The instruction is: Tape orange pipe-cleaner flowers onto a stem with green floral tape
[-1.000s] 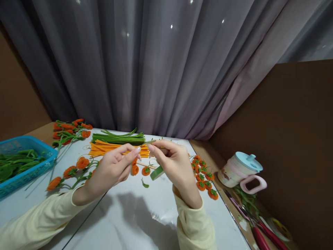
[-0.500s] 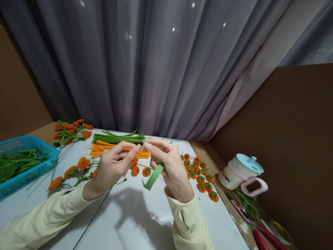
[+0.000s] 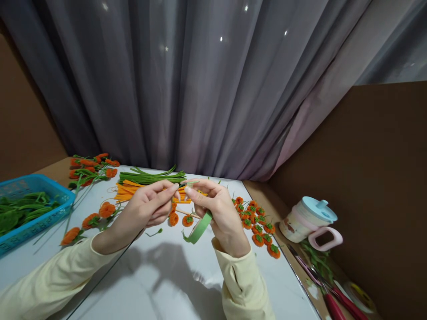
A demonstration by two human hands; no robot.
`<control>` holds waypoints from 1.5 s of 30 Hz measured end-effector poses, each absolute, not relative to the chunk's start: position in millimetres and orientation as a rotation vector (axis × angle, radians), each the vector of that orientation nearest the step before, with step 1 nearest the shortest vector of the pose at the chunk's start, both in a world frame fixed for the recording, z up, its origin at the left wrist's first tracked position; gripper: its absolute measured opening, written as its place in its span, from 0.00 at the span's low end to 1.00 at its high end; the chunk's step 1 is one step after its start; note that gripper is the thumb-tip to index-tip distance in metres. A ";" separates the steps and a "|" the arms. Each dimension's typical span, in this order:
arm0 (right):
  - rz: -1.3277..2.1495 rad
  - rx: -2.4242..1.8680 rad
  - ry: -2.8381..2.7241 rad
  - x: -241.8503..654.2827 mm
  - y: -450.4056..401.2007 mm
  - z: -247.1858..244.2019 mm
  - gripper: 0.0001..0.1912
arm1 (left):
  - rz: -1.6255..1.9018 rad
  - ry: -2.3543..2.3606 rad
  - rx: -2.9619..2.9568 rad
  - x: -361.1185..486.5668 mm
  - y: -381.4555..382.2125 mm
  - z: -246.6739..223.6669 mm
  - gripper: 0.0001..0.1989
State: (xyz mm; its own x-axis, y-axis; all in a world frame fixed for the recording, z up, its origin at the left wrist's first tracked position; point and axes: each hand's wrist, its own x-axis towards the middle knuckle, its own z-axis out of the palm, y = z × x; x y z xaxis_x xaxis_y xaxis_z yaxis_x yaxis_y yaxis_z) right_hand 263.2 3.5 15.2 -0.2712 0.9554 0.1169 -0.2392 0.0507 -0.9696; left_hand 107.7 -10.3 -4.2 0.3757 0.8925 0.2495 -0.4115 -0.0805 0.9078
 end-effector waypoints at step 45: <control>1.482 -0.675 -1.026 231.0 0.9 0.2 0.12 | 1.442 0.786 1.541 109.3 -15.3 -13.8 0.09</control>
State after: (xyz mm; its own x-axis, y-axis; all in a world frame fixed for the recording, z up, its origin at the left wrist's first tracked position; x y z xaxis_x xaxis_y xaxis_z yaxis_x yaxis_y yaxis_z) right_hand 231.0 0.9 0.2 -0.1807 0.9740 0.1364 -0.4706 0.0361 -0.8816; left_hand 109.3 -15.3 -13.8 0.1332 0.8864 0.4433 -0.1081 -0.4316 0.8955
